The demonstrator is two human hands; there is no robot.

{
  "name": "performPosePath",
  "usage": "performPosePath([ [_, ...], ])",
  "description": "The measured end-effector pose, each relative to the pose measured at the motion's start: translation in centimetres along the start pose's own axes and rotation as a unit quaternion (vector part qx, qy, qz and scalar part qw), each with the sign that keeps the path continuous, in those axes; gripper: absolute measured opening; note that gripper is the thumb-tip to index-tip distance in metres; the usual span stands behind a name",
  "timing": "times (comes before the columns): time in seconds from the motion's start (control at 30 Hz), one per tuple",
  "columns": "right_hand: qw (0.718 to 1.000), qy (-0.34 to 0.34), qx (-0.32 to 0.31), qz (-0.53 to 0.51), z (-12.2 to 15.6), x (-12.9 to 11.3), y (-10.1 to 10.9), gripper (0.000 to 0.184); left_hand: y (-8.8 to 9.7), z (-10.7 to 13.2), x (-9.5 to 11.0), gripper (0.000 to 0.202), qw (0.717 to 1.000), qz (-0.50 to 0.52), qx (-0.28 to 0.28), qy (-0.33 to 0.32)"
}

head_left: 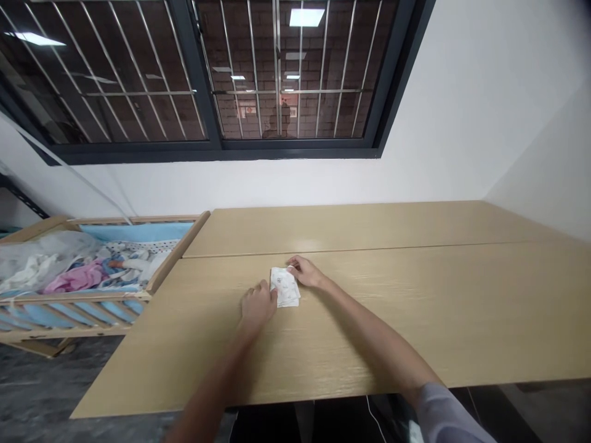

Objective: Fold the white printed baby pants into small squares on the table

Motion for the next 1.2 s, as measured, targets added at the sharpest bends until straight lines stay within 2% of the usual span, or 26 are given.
performPosePath([
  [0.07, 0.995, 0.061, -0.031, 0.071, 1.0, -2.1, 0.1, 0.039, 0.5, 1.7, 1.2, 0.039, 0.999, -0.026, 0.034, -0.018],
  [0.13, 0.975, 0.13, -0.092, 0.152, 2.3, -4.5, -0.2, 0.047, 0.3, 3.6, 2.6, 0.048, 0.994, -0.048, 0.08, -0.064],
  [0.2, 0.952, 0.175, -0.162, 0.191, 3.7, -6.3, -1.0, 0.051, -0.7, 5.3, 3.9, 0.052, 0.985, -0.067, 0.113, -0.109],
  [0.27, 0.934, 0.202, -0.222, 0.195, 4.9, -7.3, -1.9, 0.053, -2.3, 6.3, 4.6, 0.046, 0.983, -0.076, 0.11, -0.126],
  [0.37, 0.914, 0.231, -0.277, 0.185, 6.0, -7.0, -2.9, 0.053, -4.4, 6.8, 4.8, 0.039, 0.985, -0.082, 0.088, -0.128],
  [0.5, 0.905, 0.241, -0.306, 0.174, 5.8, -4.7, -3.1, 0.051, -5.4, 6.7, 4.3, 0.043, 0.983, -0.09, 0.1, -0.128],
  [0.63, 0.914, 0.206, -0.294, 0.187, 4.0, -2.7, -1.8, 0.052, -5.3, 6.6, 4.2, 0.05, 0.982, -0.093, 0.1, -0.13],
  [0.8, 0.925, 0.172, -0.274, 0.201, 1.4, -1.6, -0.6, 0.055, -5.1, 6.5, 4.4, 0.058, 0.983, -0.097, 0.089, -0.126],
  [0.93, 0.926, 0.172, -0.259, 0.215, 0.9, -1.1, -0.8, 0.054, -5.3, 6.4, 4.6, 0.057, 0.984, -0.099, 0.085, -0.124],
  [1.03, 0.934, 0.151, -0.239, 0.217, 1.3, -0.6, -1.0, 0.055, -4.5, 6.0, 4.1, 0.052, 0.986, -0.076, 0.083, -0.126],
  [1.1, 0.953, 0.127, -0.188, 0.198, 1.4, -0.3, -0.6, 0.057, -3.3, 5.6, 3.4, 0.047, 0.987, -0.044, 0.082, -0.128],
  [1.2, 0.982, 0.1, -0.048, 0.15, 1.5, 0.1, 0.7, 0.057, -1.4, 4.8, 1.7, 0.04, 0.992, -0.053, 0.074, -0.082],
])
Point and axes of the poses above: each hand's wrist, its own z-axis away from the middle knuckle, its own y-axis out of the back of the hand, x = y × z, the point moved 3 cm from there along -z, towards the middle knuckle, and after that the axes turned 13 degrees about -z, right-handed, at the moved point
